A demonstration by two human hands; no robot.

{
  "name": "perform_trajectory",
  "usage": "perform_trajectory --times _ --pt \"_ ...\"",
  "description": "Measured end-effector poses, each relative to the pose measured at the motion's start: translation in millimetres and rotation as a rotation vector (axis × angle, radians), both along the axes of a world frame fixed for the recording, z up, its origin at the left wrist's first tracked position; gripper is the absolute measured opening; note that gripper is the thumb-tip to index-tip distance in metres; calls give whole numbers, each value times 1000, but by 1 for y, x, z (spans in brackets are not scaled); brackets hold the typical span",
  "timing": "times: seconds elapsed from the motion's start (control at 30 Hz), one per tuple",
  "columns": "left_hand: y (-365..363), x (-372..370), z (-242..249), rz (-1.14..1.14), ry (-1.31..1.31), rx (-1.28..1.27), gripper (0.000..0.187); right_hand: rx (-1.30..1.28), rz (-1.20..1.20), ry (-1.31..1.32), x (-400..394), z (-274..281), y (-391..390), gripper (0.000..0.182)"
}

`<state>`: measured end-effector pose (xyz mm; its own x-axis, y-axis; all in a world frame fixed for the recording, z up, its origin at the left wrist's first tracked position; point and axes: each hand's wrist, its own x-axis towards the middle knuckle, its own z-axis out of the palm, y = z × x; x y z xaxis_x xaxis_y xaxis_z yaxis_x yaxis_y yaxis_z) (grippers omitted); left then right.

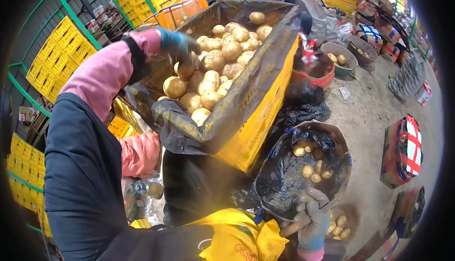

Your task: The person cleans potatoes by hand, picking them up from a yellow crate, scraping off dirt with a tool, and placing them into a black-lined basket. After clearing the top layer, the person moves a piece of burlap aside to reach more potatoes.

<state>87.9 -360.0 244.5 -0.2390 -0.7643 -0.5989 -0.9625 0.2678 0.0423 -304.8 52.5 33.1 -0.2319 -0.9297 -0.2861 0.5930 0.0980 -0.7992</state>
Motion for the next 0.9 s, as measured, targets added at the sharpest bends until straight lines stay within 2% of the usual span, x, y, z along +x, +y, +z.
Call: perform_trajectory --times 0.07,0.1,0.2,0.23,0.33,0.43,0.53,0.57,0.6,0.67,0.73,0.77,0.8,0.83,0.87,0.9 --pt "14 30 -40 -294 11 -158 64 18 9 -12 3 -1 -4 34" --pt "21 33 -42 -395 -33 -258 67 28 15 -38 6 -2 -7 34" --pt "19 61 -25 -278 74 -261 66 71 53 -33 7 -9 -12 35" --pt "17 74 -20 -169 28 -220 66 80 56 -34 8 -9 -11 35" --pt "28 109 5 -295 -284 -70 59 75 70 -26 12 -7 -10 36" --pt "65 89 17 -301 21 -255 50 44 73 3 14 -2 -5 36" --pt "87 72 -6 -437 408 -103 42 29 76 3 8 1 -1 36" --pt "78 75 -22 -333 164 32 36 21 76 -6 6 2 1 36" --pt "99 63 -17 -338 127 16 28 12 76 -13 2 3 4 36" --pt "87 59 1 -234 -125 -25 29 -1 23 29 -7 4 15 35" --pt "114 45 39 -215 -503 -294 31 -17 -23 48 -18 6 28 35" --pt "87 78 39 -257 -756 -364 28 -19 -78 50 -22 10 34 36" --pt "92 83 53 -361 -571 -627 29 -32 -82 49 -35 2 40 38" --pt "120 40 67 -310 -447 -732 31 -16 -125 53 -38 10 43 38" --pt "126 35 69 -568 -140 -961 33 1 -168 57 -42 18 45 39" --pt "152 -14 70 -639 -71 -984 35 18 -211 62 -46 26 46 39"
